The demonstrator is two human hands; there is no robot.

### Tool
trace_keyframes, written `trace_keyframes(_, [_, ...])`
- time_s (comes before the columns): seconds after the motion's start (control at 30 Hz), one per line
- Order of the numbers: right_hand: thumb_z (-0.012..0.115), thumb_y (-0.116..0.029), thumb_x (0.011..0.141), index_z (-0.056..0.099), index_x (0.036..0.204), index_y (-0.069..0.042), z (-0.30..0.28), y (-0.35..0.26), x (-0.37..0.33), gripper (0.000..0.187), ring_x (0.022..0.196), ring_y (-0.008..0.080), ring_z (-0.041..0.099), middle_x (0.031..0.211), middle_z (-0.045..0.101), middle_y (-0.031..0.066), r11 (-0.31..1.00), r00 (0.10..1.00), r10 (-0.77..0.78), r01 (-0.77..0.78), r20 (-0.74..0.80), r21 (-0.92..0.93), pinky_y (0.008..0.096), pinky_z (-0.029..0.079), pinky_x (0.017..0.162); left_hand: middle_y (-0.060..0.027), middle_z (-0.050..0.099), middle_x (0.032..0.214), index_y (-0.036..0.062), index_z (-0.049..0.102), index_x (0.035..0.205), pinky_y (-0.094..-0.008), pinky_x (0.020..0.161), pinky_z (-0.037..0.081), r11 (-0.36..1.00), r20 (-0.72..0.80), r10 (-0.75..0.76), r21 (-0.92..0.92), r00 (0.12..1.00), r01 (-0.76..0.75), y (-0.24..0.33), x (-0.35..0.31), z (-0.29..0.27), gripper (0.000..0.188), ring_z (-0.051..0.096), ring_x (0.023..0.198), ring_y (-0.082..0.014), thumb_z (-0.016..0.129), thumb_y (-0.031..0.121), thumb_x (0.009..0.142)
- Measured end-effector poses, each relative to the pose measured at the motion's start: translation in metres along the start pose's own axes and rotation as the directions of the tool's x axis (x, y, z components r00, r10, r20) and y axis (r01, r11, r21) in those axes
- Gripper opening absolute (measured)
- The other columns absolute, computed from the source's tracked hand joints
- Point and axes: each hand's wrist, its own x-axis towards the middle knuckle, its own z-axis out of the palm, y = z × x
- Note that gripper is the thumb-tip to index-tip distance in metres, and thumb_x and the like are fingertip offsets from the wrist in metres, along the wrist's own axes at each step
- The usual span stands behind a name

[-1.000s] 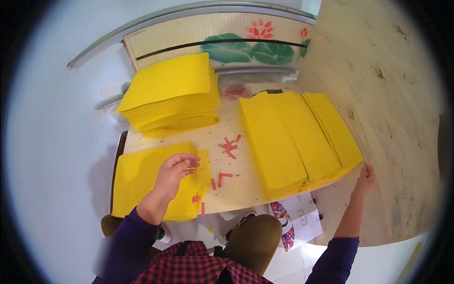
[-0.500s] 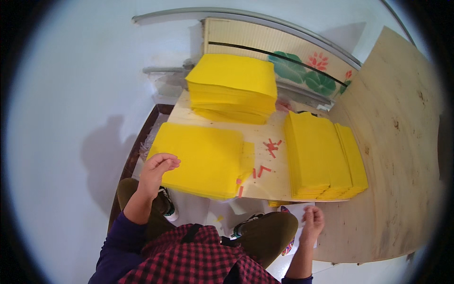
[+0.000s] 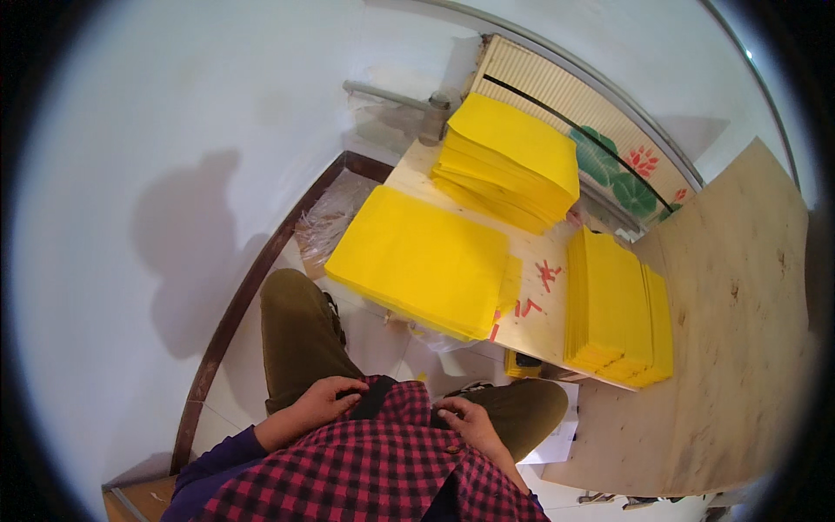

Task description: The person folds large yellow sheets of paper in half by hand on a table, then stacks the folded sheets into a growing pile. The process is repeated continuously with each new sheet.

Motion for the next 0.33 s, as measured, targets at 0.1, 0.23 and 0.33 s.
trace_keyframes(0.1, [0.060,-0.014,0.092,0.065,0.105,-0.001,0.010,-0.005,-0.001,0.019,0.088,0.0198,0.063,0.097,0.067,0.0119,0.999,0.995,0.040,-0.037,0.090,-0.041,0.0303,0.049,0.080,-0.0146,0.065,0.109,0.0053,0.064,0.112,-0.0379,0.089,0.048,0.994,-0.002,0.071,0.080,0.997,-0.070,0.000,-0.008,-0.006,0.024,0.061,0.103,-0.0308,0.059,0.014,0.091])
trace_keyframes(0.23, [0.060,-0.014,0.092,0.065,0.105,-0.001,0.005,-0.012,0.008,0.019,0.090,0.0198,0.064,0.098,0.068,0.0121,0.994,0.996,0.013,-0.003,0.088,-0.108,0.0304,0.049,0.081,-0.0144,0.065,0.108,0.0053,0.065,0.110,-0.0385,0.087,0.049,0.990,0.002,0.083,0.115,0.997,-0.082,0.011,-0.040,-0.028,0.022,0.062,0.100,-0.0312,0.061,0.014,0.090])
trace_keyframes(0.33, [0.060,-0.013,0.092,0.066,0.106,-0.002,0.010,-0.012,0.024,0.019,0.093,0.0196,0.064,0.099,0.068,0.0121,0.992,0.994,-0.038,0.050,0.103,-0.113,0.0302,0.049,0.082,-0.0140,0.066,0.107,0.0055,0.065,0.108,-0.0396,0.086,0.049,0.988,0.021,-0.116,0.106,0.993,0.113,0.029,-0.075,-0.051,0.021,0.062,0.098,-0.0311,0.061,0.013,0.089])
